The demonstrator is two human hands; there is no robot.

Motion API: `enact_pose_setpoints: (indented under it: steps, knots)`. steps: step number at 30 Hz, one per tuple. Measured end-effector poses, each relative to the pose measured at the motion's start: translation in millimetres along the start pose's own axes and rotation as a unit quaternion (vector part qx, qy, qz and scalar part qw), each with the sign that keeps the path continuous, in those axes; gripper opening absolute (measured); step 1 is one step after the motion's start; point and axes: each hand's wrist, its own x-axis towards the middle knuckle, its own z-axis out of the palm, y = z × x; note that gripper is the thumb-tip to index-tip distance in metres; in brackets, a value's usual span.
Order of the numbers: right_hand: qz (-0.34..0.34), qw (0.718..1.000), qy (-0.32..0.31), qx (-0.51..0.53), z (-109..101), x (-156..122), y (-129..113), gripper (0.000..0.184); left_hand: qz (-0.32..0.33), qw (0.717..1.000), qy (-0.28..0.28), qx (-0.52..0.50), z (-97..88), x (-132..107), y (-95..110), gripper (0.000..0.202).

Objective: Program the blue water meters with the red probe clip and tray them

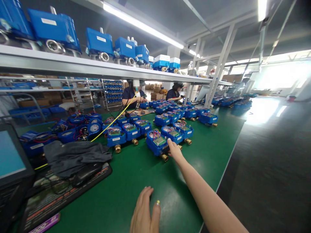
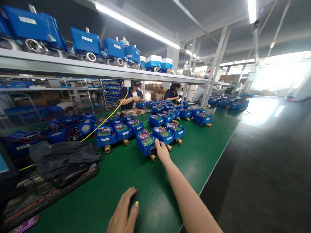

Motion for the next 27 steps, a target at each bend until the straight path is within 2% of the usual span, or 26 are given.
enact_pose_setpoints:
  steps: [3,5,10,13,15,18,19,20,22,23,25,27]
  knots:
    - [0.073,0.994,-0.009,0.081,10.6,2.1,-6.2,0.035,0.003,1.000,-0.008,0.006,-5.7,0.0,3.8,0.049]
    - [0.096,0.988,-0.015,0.118,13.3,1.4,-11.3,0.035,0.010,1.000,-0.009,0.008,-10.1,0.6,7.1,0.047]
    - [0.105,0.983,-0.050,0.146,9.4,-20.1,-20.6,0.029,0.031,0.999,0.023,0.009,-14.7,3.4,16.2,0.039]
    - [0.095,0.980,-0.113,0.136,2.7,-45.7,-22.4,0.028,0.048,0.996,0.067,0.021,-21.8,0.2,22.0,0.037]
    - [0.085,0.973,-0.176,0.125,0.3,-65.4,-23.7,0.028,0.067,0.993,0.094,0.038,-37.8,-5.2,27.8,0.041]
    - [0.061,0.953,-0.277,0.105,7.9,-95.6,-28.7,0.030,0.097,0.986,0.111,0.077,-81.1,-12.1,42.7,0.056]
    - [0.052,0.945,-0.307,0.097,14.4,-105.2,-31.7,0.031,0.109,0.984,0.102,0.100,-98.2,-12.4,48.6,0.060]
    - [0.041,0.938,-0.333,0.088,22.9,-114.6,-35.6,0.032,0.117,0.978,0.068,0.157,-114.9,-11.5,54.2,0.068]
    - [0.018,0.922,-0.382,0.067,43.8,-132.3,-45.0,0.033,0.094,0.968,-0.033,0.230,-144.3,-7.3,62.8,0.091]
    - [0.007,0.912,-0.407,0.057,55.0,-140.7,-50.1,0.034,0.083,0.965,-0.066,0.240,-156.3,-5.1,65.0,0.099]
    - [-0.014,0.887,-0.459,0.045,75.0,-156.1,-59.7,0.038,0.058,0.959,-0.125,0.247,-175.4,-3.2,65.5,0.105]
    - [-0.032,0.860,-0.507,0.051,88.2,-168.7,-66.5,0.045,0.036,0.953,-0.162,0.254,-190.3,-6.2,61.6,0.101]
